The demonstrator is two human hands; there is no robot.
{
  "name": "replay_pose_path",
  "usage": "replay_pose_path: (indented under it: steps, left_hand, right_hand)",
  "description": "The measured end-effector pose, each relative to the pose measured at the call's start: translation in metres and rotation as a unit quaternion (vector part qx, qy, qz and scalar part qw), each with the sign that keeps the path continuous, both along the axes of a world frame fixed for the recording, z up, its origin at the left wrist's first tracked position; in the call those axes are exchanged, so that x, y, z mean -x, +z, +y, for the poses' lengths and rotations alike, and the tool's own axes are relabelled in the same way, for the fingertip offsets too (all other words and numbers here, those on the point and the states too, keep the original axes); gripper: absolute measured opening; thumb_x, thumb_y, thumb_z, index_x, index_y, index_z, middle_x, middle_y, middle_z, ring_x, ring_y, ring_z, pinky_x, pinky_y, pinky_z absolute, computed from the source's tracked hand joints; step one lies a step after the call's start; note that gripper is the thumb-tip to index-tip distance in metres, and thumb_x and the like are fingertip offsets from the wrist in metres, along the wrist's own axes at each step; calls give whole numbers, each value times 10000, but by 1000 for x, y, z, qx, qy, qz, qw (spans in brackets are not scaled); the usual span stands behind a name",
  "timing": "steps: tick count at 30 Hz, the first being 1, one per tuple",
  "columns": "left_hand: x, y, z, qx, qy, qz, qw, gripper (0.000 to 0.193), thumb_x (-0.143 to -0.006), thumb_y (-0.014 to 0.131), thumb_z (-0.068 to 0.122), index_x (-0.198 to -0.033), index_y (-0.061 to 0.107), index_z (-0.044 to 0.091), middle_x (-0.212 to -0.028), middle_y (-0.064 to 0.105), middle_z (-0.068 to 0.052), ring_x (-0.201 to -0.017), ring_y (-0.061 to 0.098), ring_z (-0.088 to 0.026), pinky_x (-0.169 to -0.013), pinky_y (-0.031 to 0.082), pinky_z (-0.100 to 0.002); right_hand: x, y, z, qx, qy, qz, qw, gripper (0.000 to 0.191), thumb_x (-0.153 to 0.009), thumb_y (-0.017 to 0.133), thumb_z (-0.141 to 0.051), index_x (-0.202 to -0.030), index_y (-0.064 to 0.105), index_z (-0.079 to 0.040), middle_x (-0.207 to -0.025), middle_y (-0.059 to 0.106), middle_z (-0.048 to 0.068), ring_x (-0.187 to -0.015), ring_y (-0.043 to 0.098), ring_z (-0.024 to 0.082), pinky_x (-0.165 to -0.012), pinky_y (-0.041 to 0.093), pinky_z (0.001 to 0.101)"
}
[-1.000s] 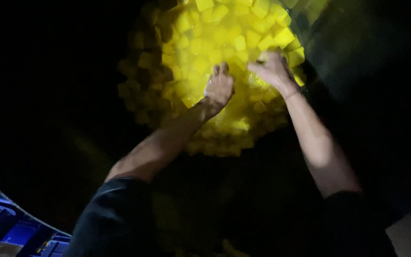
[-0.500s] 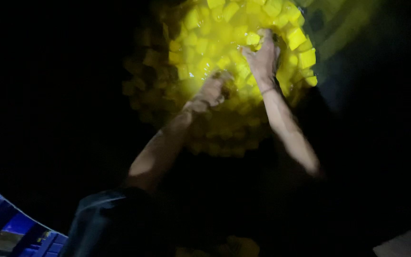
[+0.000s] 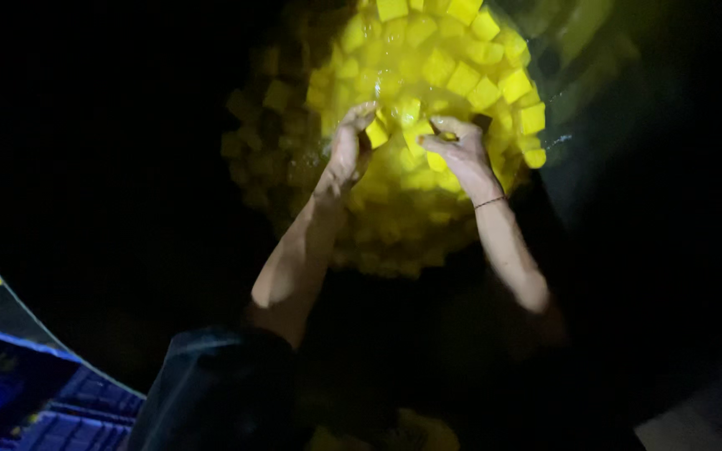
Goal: The person washes yellow tofu blocks in a large water-filled basin, picking up individual blocks, rubbing and squeezing them under water, and placing the washed blocks into a blue plastic crate. They continue transferring washed blocks one at a time and rearrange them in the crate.
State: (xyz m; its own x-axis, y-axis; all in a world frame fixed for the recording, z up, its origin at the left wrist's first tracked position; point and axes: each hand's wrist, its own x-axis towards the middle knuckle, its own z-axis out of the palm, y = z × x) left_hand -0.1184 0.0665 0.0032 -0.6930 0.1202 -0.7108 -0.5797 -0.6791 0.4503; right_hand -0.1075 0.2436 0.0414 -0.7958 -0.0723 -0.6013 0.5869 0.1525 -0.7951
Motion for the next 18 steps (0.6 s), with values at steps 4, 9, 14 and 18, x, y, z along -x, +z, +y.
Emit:
replay_pose_path:
  steps: [4, 9, 14, 18]
  left_hand:
    - [-7, -3, 28, -77, 43, -9, 996, 235, -1020, 582, 148, -1226, 643, 53, -1059, 557, -113, -866, 447, -232, -772, 452, -355]
    - [-6, 9, 43, -164, 117, 20, 979, 286, -899, 485, 99, -1157, 609, 88, -1093, 644, -152, -981, 636, -308, -871, 550, -432]
    - [4, 32, 44, -254, 196, 39, 946, 260, -1010, 485, 179, -1189, 606, 34, -1150, 654, -146, -1061, 636, -294, -961, 540, -426]
    - [22, 64, 23, -291, 220, 60, 929, 325, -971, 502, 266, -1203, 631, 79, -1073, 694, -102, -983, 659, -284, -900, 538, -461]
  right_hand:
    - [-1, 21, -11, 20, 5, 50, 999, 412, -826, 846, -76, -1181, 685, 57, -1101, 733, 85, -981, 713, 155, -878, 597, 287]
    - [4, 45, -31, -112, 67, 174, 976, 317, -935, 793, -38, -1204, 638, 23, -1134, 715, 93, -1086, 681, 193, -992, 551, 340]
    - [10, 70, -52, -170, 210, 330, 904, 511, -1061, 640, -153, -1467, 487, 116, -1457, 500, 301, -1384, 440, 372, -1132, 377, 427]
    - [11, 77, -62, 70, -14, 163, 984, 456, -1139, 455, -338, -1427, 599, -16, -1509, 577, 156, -1464, 479, 266, -1224, 345, 363]
